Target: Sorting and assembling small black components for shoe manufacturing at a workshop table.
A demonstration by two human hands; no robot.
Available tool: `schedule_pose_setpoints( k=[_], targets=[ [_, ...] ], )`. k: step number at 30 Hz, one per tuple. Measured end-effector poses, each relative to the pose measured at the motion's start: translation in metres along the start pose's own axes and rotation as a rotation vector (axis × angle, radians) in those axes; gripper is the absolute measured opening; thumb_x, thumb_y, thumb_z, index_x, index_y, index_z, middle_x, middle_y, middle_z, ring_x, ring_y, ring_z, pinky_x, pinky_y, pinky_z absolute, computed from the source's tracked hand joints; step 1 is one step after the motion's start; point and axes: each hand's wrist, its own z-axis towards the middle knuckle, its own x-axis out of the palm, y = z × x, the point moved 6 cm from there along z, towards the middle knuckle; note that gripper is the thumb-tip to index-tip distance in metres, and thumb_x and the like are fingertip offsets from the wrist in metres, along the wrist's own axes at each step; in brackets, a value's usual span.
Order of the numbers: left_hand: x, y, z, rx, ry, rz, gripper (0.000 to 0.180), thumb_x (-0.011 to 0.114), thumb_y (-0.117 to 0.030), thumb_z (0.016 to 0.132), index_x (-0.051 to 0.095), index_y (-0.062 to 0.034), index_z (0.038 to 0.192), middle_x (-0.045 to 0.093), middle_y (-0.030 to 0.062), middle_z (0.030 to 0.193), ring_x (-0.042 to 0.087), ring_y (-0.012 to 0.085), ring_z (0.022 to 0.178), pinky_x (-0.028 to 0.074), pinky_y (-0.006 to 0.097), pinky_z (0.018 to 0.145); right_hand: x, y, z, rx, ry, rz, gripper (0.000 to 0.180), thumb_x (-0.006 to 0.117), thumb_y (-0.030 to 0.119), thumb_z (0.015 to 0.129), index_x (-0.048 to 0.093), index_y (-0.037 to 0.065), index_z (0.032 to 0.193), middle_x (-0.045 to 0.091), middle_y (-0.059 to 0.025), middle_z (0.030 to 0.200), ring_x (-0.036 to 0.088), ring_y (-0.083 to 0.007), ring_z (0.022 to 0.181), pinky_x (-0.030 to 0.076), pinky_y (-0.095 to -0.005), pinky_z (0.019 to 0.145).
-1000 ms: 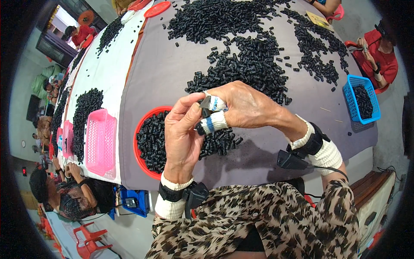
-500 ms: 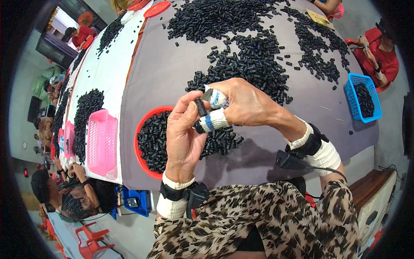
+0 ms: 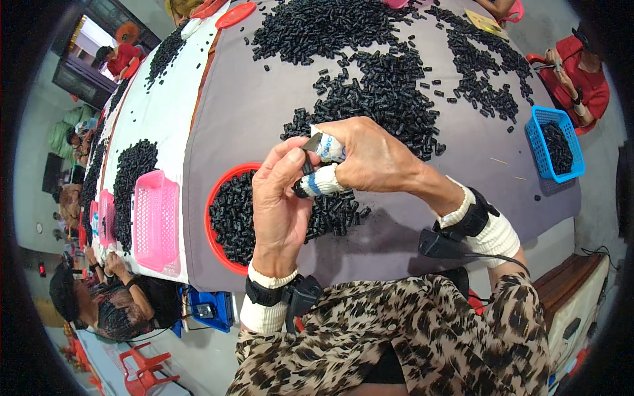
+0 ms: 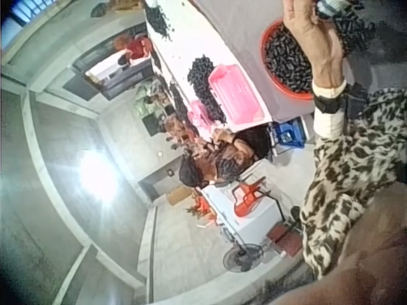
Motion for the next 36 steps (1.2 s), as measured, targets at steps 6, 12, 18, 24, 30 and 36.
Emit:
schedule_pose_setpoints(
  k=[6,12,18,24,30,36],
  targets=[
    [-0.007,0.002,-0.004,0.002,-0.003,-0.043,0.024,0.054,-0.011,0.088,0.056,0.0016,0.108,0.062,0.0095,0.092,0.059,0.0142,0.086,0.049,0.028,0.078,0.004,-0.008,0.002,0.056,0.088,0.0,0.032,0.069,0.027,0.064,0.058,-0.001,0.075,0.06,-0.0118,0.065,0.055,-0.0203,0.057,0.044,-0.0332,0.056],
    [-0.008,0.004,-0.004,-0.015,0.055,-0.096,0.025,0.05,-0.008,0.089,0.05,0.0029,0.111,0.059,0.0117,0.1,0.059,0.0187,0.09,0.049,0.033,0.083,0.005,-0.006,0.003,-0.06,0.103,-0.046,0.031,0.066,0.025,0.065,0.059,-0.003,0.076,0.059,-0.0155,0.066,0.057,-0.0261,0.058,0.044,-0.0359,0.058],
    [-0.009,0.003,-0.005,-0.003,0.082,-0.089,0.025,0.05,-0.007,0.088,0.05,0.0035,0.111,0.059,0.0124,0.101,0.059,0.0201,0.093,0.049,0.034,0.084,0.008,-0.002,0.004,-0.042,0.167,-0.079,0.03,0.065,0.025,0.065,0.059,-0.002,0.076,0.06,-0.0166,0.066,0.057,-0.0276,0.059,0.044,-0.0368,0.058],
    [-0.009,0.002,-0.005,0.006,0.083,-0.074,0.024,0.051,-0.007,0.088,0.051,0.004,0.109,0.06,0.012,0.101,0.059,0.0191,0.093,0.049,0.032,0.084,0.01,-0.001,0.004,-0.043,0.174,-0.089,0.031,0.064,0.028,0.067,0.058,-0.002,0.074,0.059,-0.0157,0.064,0.057,-0.0275,0.057,0.044,-0.0374,0.057],
    [-0.009,0.002,-0.006,0.029,0.063,-0.042,0.025,0.052,-0.008,0.088,0.051,0.0041,0.11,0.059,0.0115,0.101,0.059,0.0185,0.093,0.05,0.031,0.083,0.013,-0.005,0.003,0.022,0.219,-0.06,0.032,0.064,0.03,0.07,0.058,-0.001,0.075,0.059,-0.0151,0.064,0.057,-0.0272,0.057,0.044,-0.0375,0.058],
    [-0.004,0.002,-0.005,0.011,0.077,-0.107,0.024,0.05,-0.009,0.089,0.05,0.003,0.11,0.059,0.0122,0.101,0.059,0.0198,0.093,0.049,0.033,0.083,0.007,0.004,0.001,-0.025,0.136,-0.032,0.033,0.065,0.031,0.069,0.058,-0.001,0.076,0.06,-0.0141,0.066,0.056,-0.0259,0.058,0.044,-0.0361,0.059]
  ],
)
